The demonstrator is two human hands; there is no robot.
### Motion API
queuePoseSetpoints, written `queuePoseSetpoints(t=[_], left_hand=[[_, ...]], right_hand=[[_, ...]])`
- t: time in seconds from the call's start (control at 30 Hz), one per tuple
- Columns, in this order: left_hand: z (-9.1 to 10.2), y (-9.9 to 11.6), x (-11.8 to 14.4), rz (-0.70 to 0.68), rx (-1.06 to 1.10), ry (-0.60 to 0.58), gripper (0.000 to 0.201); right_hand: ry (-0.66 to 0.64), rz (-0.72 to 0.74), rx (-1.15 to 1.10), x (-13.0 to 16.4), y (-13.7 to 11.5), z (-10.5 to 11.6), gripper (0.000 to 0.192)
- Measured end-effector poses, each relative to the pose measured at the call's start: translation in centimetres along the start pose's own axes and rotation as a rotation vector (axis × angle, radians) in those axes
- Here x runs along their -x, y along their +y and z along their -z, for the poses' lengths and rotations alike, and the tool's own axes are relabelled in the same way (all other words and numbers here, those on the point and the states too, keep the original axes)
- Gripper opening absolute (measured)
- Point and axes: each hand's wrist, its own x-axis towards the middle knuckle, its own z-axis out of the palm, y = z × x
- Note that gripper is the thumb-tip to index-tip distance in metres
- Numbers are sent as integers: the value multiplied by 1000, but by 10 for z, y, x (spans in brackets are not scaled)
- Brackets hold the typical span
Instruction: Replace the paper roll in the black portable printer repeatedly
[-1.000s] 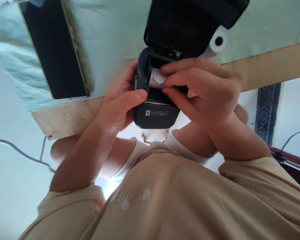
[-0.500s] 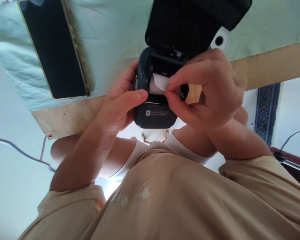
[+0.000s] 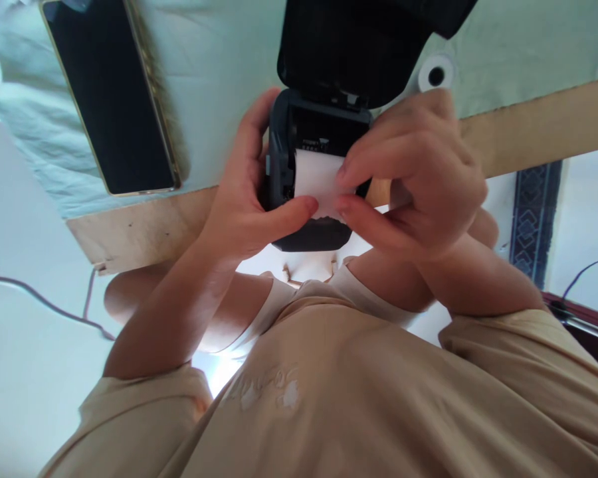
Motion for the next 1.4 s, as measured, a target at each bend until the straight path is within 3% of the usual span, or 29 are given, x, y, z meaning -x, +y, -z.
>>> queuePoseSetpoints(t=[0.13, 0.2, 0.23, 0.27, 0.33, 0.37, 0.4, 0.5, 0.57, 0.63, 0.7, 0.73, 0.83, 0.9, 0.97, 1.0, 1.23, 1.3, 1.4], left_hand=[[4, 6, -1, -82, 1, -102, 112], [0, 20, 0, -4, -10, -134, 108], [-4, 27, 1, 87, -18, -72, 99], [-6, 32, 2, 213, -39, -17, 78], [-8, 32, 2, 250, -13, 0, 77], [-6, 26, 1, 135, -4, -18, 92], [-3, 17, 0, 50, -7, -46, 94], [8, -8, -3, -61, -23, -71, 105], [9, -9, -3, -111, -31, -96, 109], [3, 7, -2, -107, -43, -130, 104], [-8, 30, 0, 117, -118, -50, 76], [-13, 41, 1, 198, -128, -15, 72], [-19, 51, 1, 251, -107, 19, 72], [-15, 41, 1, 213, -71, 8, 71], [-9, 26, 0, 35, -10, -53, 77], [-7, 20, 0, -7, -16, -18, 79], [6, 5, -2, 24, -134, -58, 76], [13, -6, -7, -206, -69, -174, 104], [19, -21, -12, -280, -57, -219, 118]], right_hand=[[-13, 17, 83, 3, 6, 1, 24], [-53, -2, 104, 5, 5, 1, 26], [-56, -14, 102, 6, 4, 1, 26], [-58, -24, 95, 7, 3, 1, 26], [-59, -30, 77, 8, 2, 1, 29], [-63, -27, 67, 8, 3, 2, 30], [-70, -19, 56, 8, 4, 3, 31], [-66, -7, 38, 9, 9, 7, 28], [-45, 7, 38, 9, 11, 8, 22], [-38, -1, 38, 9, 10, 7, 18], [-49, -34, 47, 10, 6, 5, 17], [-52, -51, 54, 10, 4, 3, 17], [-51, -60, 66, 10, -1, 2, 20], [-74, -74, 66, 9, -1, 2, 21], [-109, -90, 52, 9, 0, 4, 22], [-114, -96, 39, 8, 1, 4, 23], [-70, -47, 45, 9, 2, 4, 14], [-61, -62, 21, 9, 2, 4, 11], [-32, -48, -11, 10, 2, 3, 11]])
